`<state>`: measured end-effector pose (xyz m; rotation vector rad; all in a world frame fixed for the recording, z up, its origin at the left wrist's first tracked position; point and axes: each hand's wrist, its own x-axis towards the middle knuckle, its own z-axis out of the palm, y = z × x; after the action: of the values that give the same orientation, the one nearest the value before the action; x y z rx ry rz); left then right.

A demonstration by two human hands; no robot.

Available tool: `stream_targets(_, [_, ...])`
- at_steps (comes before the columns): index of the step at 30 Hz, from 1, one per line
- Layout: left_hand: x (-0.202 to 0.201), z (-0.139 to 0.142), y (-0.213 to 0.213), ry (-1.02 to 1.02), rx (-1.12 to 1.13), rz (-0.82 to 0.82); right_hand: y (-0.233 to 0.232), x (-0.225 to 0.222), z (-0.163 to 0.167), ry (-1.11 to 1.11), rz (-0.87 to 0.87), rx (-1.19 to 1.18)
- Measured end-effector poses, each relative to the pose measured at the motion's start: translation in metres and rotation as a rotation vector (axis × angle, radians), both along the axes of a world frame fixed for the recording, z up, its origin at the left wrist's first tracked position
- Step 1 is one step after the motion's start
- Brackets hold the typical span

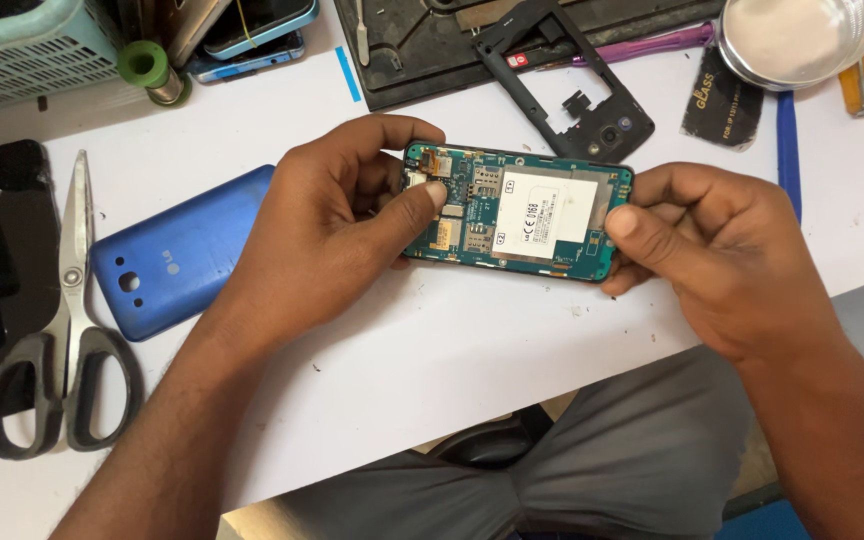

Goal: The person handles a disassembled smartphone, detaches and reattaches a ribbon cable, places the motherboard onto the screen assembly, and sprays and brushes the board. The person then inspects the board and reconnects the cable.

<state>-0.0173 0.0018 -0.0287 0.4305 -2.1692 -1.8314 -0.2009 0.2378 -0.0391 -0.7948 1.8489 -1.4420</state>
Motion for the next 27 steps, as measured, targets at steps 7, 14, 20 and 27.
stream_targets(7, [-0.002,0.003,0.0,-0.031,-0.006,0.017,0.004,-0.01,-0.001,-0.263,0.046,-0.192])
stream_targets(14, [-0.002,0.003,0.001,-0.049,-0.019,0.026,0.002,-0.001,-0.001,-0.039,0.02,-0.051])
stream_targets(20, [-0.001,0.002,0.001,-0.02,-0.051,0.015,-0.001,0.003,-0.003,0.024,-0.007,-0.016])
stream_targets(27, [-0.002,0.002,0.002,-0.041,-0.027,0.023,0.0,0.004,-0.004,0.044,0.004,-0.041])
